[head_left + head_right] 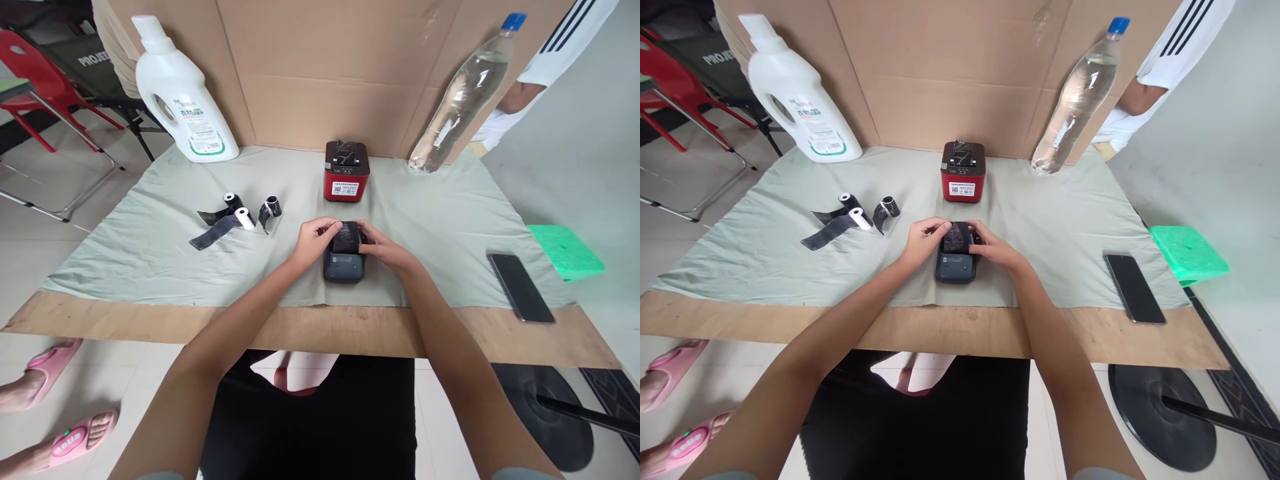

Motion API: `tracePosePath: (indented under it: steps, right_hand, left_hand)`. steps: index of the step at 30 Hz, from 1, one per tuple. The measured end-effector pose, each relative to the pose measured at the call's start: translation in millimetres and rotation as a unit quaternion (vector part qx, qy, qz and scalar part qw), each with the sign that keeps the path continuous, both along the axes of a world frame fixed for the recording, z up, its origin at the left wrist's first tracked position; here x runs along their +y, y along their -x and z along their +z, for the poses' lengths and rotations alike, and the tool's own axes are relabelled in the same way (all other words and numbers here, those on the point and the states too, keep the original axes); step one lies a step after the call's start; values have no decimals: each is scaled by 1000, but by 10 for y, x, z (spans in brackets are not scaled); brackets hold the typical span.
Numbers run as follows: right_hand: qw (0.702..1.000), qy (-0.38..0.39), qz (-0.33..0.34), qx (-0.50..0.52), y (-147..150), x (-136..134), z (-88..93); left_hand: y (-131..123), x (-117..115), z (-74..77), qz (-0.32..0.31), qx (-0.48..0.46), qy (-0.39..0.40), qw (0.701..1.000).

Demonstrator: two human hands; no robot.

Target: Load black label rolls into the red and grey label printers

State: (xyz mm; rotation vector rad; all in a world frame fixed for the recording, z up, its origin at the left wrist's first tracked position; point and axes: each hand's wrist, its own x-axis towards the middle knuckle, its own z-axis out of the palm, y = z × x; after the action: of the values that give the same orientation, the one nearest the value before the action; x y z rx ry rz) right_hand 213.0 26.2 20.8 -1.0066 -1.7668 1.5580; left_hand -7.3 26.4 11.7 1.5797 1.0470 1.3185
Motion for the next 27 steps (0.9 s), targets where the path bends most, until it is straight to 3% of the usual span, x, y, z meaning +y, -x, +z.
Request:
tracePosePath:
  steps: [7, 10, 13, 17, 24, 27]
  right_hand:
    - [999, 12, -30, -14, -3, 0, -35]
    - [992, 26, -114, -53, 85, -71, 17]
    - [967, 3, -212, -141, 264, -305, 121]
    - [935, -77, -234, -256, 532, -747, 184]
    - [938, -34, -324, -118, 513, -1168, -6]
    - [932, -45, -333, -135, 506, -1257, -70]
  left_hand:
    - [-24, 67, -117, 3, -54, 43, 998]
    - [-40, 73, -136, 1, -80, 51, 995]
    - [-28, 33, -129, -1, -134, 64, 989]
    - [9, -44, -118, -29, -173, 90, 980]
    - [29, -51, -175, -51, -158, 89, 982]
    - [33, -46, -184, -57, -166, 90, 980]
